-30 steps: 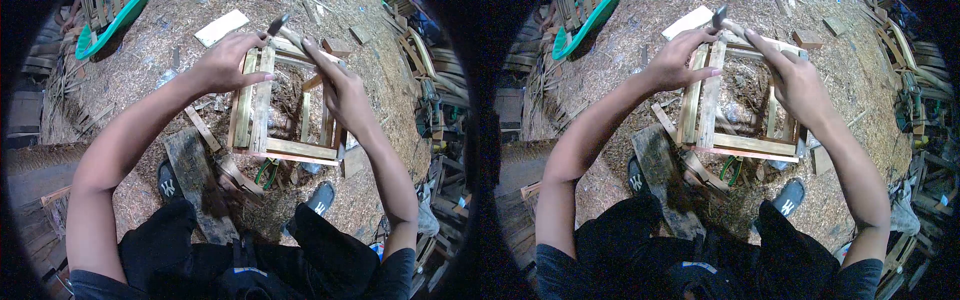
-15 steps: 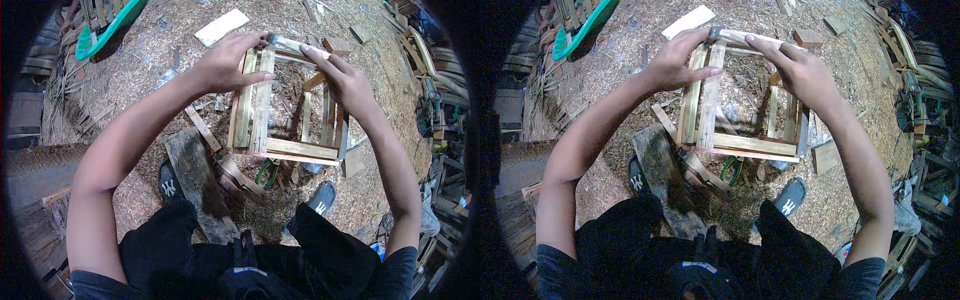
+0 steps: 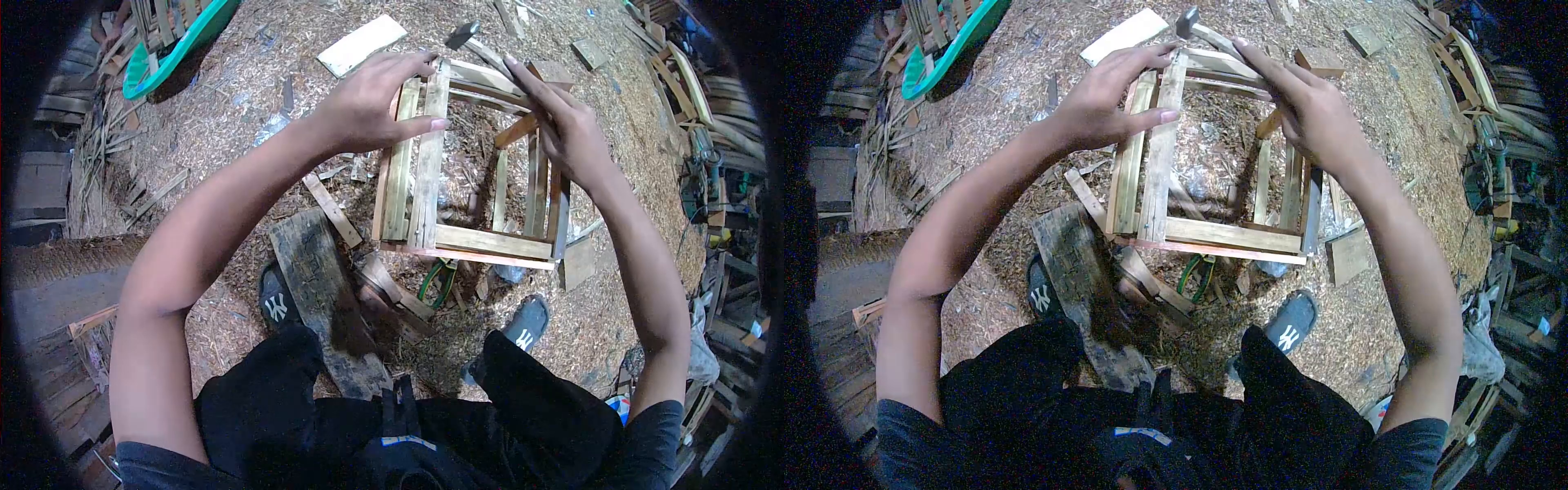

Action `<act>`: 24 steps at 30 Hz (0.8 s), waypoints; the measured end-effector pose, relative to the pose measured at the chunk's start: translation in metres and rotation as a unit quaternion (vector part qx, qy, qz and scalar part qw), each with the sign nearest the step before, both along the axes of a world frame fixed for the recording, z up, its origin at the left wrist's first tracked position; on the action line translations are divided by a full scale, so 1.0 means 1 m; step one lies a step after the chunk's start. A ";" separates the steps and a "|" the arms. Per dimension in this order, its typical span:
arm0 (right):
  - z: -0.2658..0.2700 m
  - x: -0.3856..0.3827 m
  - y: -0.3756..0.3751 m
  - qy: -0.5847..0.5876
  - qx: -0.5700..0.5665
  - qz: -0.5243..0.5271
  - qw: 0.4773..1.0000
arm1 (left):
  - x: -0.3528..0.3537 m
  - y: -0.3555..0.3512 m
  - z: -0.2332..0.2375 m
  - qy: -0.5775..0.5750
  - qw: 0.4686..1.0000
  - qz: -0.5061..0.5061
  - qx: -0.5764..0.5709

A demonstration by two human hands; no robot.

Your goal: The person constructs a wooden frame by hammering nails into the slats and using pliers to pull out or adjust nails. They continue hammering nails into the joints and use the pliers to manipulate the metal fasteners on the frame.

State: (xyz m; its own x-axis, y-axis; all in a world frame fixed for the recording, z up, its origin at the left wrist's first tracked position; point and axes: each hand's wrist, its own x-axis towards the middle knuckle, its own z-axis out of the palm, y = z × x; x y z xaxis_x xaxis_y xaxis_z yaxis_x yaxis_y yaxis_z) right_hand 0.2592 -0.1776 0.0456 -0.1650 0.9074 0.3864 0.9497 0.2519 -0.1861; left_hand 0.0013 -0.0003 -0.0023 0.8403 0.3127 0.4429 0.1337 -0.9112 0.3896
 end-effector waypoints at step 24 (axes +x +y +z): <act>0.012 -0.057 -0.019 0.196 -0.102 -0.131 0.966 | -0.001 0.000 0.001 0.011 0.999 -0.013 -0.040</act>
